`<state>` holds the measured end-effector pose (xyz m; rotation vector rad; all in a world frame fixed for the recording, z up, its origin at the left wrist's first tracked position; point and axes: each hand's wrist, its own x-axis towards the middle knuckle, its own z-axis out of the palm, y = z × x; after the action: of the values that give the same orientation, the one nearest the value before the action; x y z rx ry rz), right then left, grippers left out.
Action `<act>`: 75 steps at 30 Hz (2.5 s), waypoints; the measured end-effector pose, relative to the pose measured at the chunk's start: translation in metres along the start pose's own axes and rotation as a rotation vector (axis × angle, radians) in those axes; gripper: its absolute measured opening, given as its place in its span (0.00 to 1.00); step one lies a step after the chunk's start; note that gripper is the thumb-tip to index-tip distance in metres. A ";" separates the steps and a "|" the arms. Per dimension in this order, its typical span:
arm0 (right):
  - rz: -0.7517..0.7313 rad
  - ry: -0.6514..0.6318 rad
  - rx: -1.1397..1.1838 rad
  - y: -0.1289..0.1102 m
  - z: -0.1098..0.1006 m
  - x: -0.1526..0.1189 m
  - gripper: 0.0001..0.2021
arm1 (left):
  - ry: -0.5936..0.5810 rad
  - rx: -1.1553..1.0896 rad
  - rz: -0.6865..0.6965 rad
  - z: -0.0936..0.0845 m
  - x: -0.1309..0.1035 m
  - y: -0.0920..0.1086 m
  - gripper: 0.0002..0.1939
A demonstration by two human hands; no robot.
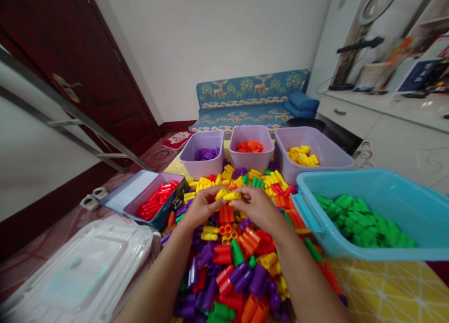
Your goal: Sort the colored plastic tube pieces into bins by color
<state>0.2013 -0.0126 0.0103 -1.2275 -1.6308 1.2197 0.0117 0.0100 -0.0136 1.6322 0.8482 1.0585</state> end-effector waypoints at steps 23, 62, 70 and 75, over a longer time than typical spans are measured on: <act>-0.237 0.684 0.479 -0.003 -0.027 0.005 0.23 | 0.092 0.371 -0.042 0.001 0.000 -0.007 0.19; 0.038 0.088 -0.558 0.032 0.009 0.009 0.20 | 0.176 1.140 -0.069 0.005 -0.004 0.006 0.15; 0.032 0.011 -0.089 0.041 0.017 0.010 0.28 | 0.006 0.812 -0.006 0.003 -0.002 -0.008 0.22; -0.068 0.028 0.117 0.021 0.015 0.009 0.27 | 0.064 0.430 0.040 0.003 0.000 -0.012 0.28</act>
<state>0.1905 -0.0055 -0.0141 -1.1032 -1.5463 1.2321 0.0138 0.0123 -0.0257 1.9839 1.1489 1.0061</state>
